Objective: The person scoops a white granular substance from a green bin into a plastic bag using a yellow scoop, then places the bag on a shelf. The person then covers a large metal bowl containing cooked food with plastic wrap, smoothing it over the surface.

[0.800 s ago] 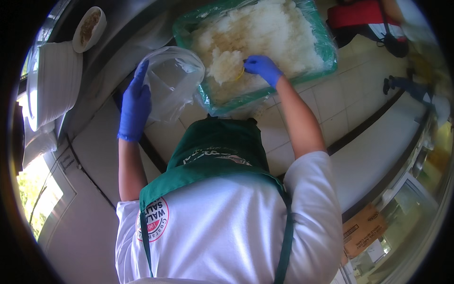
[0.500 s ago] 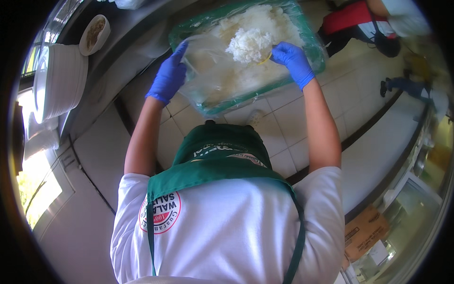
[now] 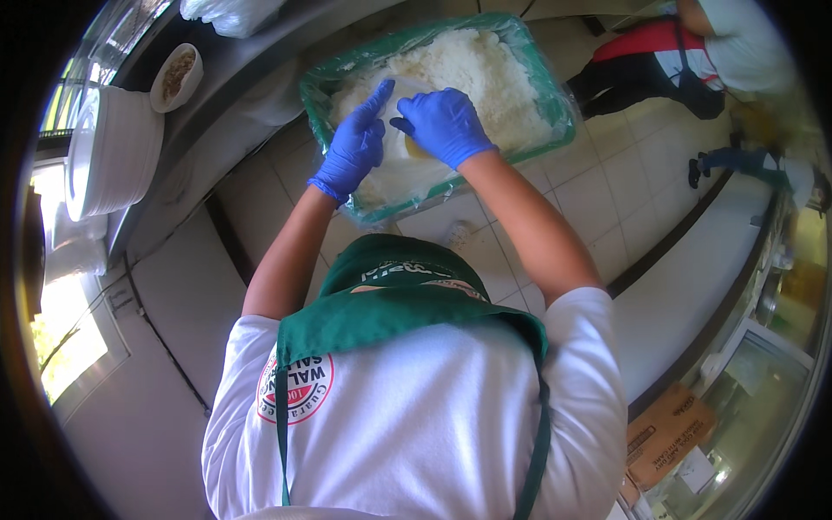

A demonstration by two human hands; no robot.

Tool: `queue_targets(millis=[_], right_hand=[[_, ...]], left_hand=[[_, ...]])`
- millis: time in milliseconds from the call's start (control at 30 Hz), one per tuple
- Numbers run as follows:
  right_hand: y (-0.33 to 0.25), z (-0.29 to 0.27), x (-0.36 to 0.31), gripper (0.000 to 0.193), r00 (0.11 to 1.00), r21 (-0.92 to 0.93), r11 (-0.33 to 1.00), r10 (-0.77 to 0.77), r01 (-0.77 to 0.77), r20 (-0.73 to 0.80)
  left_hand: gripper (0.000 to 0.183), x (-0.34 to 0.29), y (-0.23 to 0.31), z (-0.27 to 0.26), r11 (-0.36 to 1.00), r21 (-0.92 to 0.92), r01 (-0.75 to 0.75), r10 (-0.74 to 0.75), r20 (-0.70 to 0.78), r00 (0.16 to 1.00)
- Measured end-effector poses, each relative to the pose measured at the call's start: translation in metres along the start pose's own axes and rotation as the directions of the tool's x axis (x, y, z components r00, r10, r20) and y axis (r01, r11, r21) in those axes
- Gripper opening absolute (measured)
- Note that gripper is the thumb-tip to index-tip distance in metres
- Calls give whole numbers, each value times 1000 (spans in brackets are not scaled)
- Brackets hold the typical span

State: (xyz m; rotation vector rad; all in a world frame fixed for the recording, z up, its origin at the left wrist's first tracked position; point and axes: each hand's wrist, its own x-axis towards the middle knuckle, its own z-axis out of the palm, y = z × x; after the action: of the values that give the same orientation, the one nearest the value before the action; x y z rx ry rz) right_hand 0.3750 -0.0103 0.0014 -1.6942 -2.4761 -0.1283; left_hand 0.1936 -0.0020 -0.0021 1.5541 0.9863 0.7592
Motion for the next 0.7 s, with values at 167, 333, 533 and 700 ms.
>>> queue_targets(millis=[167,333,533,700], right_hand=[[-4,-30,20,28,986,85,987,-141,133,92],[-19,-57,48,25,988,112,987,-128,117,90],[-39,-69,80,31,991,151,984,-106,94,75],[-36,-71,80,30,974,386,922,58,32,-220]], left_hand=[[60,-1,36,-21,984,-165,66,-59,44,997],[56,18,36,-38,951,-309,-29,17,-42,999],[57,15,32,-69,906,-422,-39,35,-18,999],[53,24,11,-82,937,-342,-70,53,-61,997]])
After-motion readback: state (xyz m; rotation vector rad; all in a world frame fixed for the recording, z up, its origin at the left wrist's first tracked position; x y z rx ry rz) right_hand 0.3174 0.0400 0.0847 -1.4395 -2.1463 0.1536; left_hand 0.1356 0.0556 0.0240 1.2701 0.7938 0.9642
